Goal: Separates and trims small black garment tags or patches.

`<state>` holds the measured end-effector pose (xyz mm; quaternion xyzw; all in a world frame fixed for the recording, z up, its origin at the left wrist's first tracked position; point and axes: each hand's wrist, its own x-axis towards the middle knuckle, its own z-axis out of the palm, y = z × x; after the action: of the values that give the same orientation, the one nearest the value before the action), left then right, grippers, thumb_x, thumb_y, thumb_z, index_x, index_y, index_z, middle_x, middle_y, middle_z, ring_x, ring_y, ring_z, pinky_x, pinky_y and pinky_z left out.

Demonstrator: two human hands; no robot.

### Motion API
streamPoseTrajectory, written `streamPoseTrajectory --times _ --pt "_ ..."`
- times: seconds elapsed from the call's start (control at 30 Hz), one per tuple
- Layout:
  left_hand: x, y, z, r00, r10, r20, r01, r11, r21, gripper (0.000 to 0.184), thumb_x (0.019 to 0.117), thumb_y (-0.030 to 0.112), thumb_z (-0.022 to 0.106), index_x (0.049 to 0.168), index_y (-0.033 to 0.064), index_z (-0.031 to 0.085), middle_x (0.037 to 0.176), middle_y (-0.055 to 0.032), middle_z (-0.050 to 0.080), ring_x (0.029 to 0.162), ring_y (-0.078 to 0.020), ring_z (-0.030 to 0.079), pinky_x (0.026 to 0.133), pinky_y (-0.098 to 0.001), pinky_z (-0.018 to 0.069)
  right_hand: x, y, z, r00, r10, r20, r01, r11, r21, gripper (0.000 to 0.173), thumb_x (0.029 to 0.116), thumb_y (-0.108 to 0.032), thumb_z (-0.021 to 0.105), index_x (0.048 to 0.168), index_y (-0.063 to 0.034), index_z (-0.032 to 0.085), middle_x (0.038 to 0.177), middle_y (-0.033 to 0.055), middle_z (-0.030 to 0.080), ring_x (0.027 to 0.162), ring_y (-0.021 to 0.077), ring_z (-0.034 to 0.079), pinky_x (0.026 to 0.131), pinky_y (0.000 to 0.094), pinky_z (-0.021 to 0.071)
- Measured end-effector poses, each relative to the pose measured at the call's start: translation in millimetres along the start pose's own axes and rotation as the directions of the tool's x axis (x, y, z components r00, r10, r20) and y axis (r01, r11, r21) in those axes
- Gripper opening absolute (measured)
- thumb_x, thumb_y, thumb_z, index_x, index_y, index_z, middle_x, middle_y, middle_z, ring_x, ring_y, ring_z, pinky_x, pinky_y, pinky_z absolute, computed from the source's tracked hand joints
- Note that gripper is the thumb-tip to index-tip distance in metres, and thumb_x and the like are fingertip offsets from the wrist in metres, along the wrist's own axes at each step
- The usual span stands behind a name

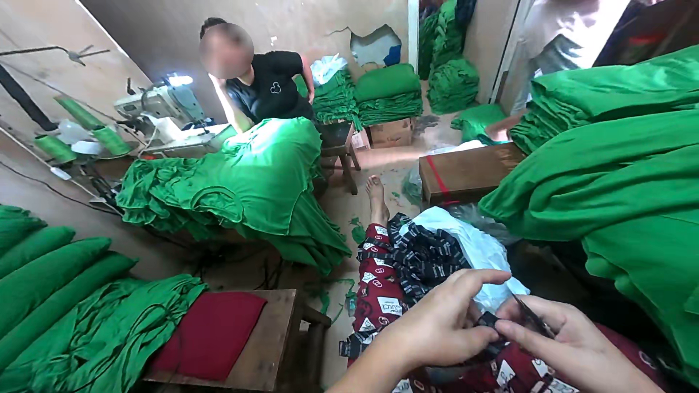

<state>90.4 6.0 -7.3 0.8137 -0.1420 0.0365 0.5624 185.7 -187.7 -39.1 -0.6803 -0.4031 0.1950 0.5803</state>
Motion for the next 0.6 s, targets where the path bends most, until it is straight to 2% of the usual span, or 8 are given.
streamPoseTrajectory --times 0.13,0.3,0.6 --pt "-3 -2 4 0.996 -0.041 -0.079 0.043 0.999 0.015 0.062 0.0882 0.000 0.069 0.145 -0.0045 0.045 0.131 -0.0206 0.059 0.082 -0.0146 0.065 0.067 -0.0263 0.0550 6 -1 1 0.996 -0.051 -0.073 0.046 0.996 -0.072 0.011 0.0888 -0.018 0.070 0.089 -0.0079 0.072 0.073 -0.0109 0.063 0.061 -0.0109 0.051 0.055 0.0083 0.0431" --pt "-7 -4 5 0.988 -0.085 -0.130 0.085 0.996 0.000 0.063 0.0877 -0.001 0.070 0.145 -0.0048 0.044 0.114 -0.0175 0.064 0.076 -0.0138 0.065 0.065 -0.0259 0.0560 17 -4 -9 0.983 -0.086 -0.164 0.067 0.991 -0.115 0.009 0.0881 -0.020 0.069 0.087 -0.0115 0.071 0.073 -0.0136 0.061 0.059 -0.0118 0.047 0.053 0.0063 0.0386" --pt "-5 -1 1 0.986 0.013 -0.168 -0.008 0.999 0.033 0.059 0.0895 -0.004 0.062 0.145 -0.0079 0.042 0.102 -0.0161 0.067 0.082 -0.0155 0.068 0.072 -0.0285 0.0581 28 -11 -16 0.965 -0.124 -0.232 0.099 0.988 -0.119 0.007 0.0875 -0.021 0.068 0.088 -0.0139 0.071 0.072 -0.0162 0.060 0.058 -0.0129 0.045 0.051 0.0054 0.0364"
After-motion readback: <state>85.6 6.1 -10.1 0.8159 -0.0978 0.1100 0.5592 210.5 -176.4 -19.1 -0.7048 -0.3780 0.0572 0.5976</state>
